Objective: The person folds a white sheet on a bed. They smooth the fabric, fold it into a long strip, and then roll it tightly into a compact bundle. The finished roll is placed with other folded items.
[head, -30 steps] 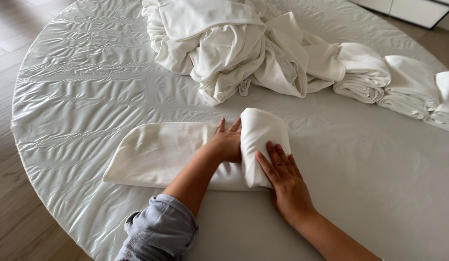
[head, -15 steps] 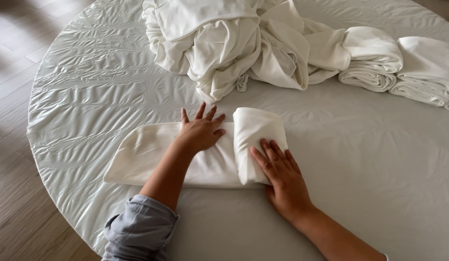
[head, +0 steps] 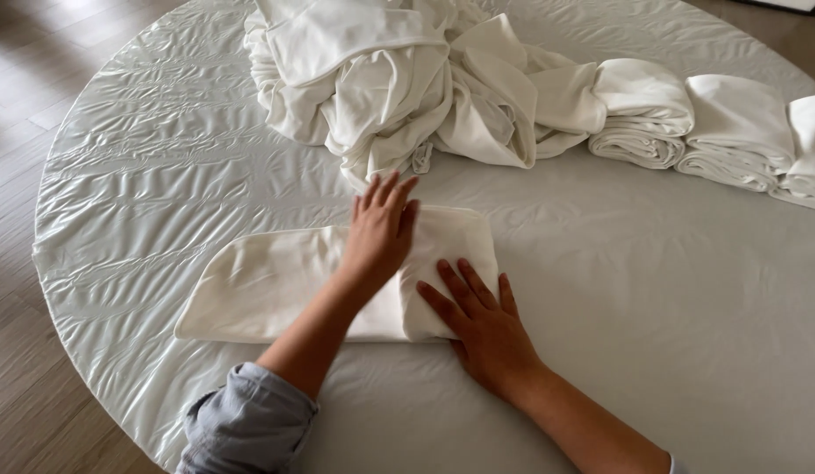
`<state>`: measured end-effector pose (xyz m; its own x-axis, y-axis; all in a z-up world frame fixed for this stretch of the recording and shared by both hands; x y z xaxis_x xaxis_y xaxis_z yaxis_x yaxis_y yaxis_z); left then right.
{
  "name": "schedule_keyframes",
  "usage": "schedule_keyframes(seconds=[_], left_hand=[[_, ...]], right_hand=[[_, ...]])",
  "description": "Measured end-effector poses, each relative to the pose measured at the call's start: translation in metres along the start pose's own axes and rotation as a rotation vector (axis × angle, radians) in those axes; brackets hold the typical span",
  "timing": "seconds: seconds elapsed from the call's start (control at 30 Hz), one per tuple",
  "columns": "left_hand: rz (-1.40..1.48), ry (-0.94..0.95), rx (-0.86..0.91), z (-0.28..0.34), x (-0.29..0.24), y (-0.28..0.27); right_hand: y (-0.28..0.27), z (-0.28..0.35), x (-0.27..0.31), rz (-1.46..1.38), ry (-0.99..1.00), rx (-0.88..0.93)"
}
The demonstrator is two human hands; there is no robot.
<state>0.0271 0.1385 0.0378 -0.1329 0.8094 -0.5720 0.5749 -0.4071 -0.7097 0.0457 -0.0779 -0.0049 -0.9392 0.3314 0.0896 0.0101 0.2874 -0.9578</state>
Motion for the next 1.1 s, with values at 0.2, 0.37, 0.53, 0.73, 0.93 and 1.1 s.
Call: schedule_keyframes(seconds=[0.2, 0.37, 0.53, 0.73, 0.93, 1.1], left_hand=[[0.057, 0.168, 0.220, 0.038, -0.041, 0.029], [-0.076, 0.146, 0.205, 0.045, -0.026, 0.037], [-0.244, 0.168, 0.209, 0.049, -0.041, 0.025], [-0.300, 0.113, 0.297, 0.048, -0.049, 0.024], [-0.300, 0.094, 0.340, 0.048, -0.041, 0.036], [-0.374, 0.174, 0.215, 0.052, -0.031, 0.048]], right_hand=[[-0.010, 0.011, -0.008, -0.577, 0.067, -0.203], [-0.038, -0.013, -0.039, -0.745, 0.223, -0.521], [-0.014, -0.068, -0.089, -0.684, 0.416, -0.382], [0.016, -0.119, -0.119, -0.441, 0.425, -0.248], [-0.011, -0.125, -0.114, -0.609, 0.444, -0.096], [-0.011, -0.119, -0.115, -0.520, 0.383, -0.042]])
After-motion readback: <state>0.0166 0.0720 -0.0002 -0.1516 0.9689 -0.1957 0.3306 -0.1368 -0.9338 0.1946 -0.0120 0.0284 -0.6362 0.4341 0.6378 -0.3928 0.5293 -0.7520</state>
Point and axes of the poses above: each hand's wrist, its own z-axis away from the middle knuckle, its own y-axis out of the palm, x = y × z, the point moved 1 cm from there along -z, towards the middle knuckle, and after that the axes turned 4 degrees about -x, right-handed, at the moved point
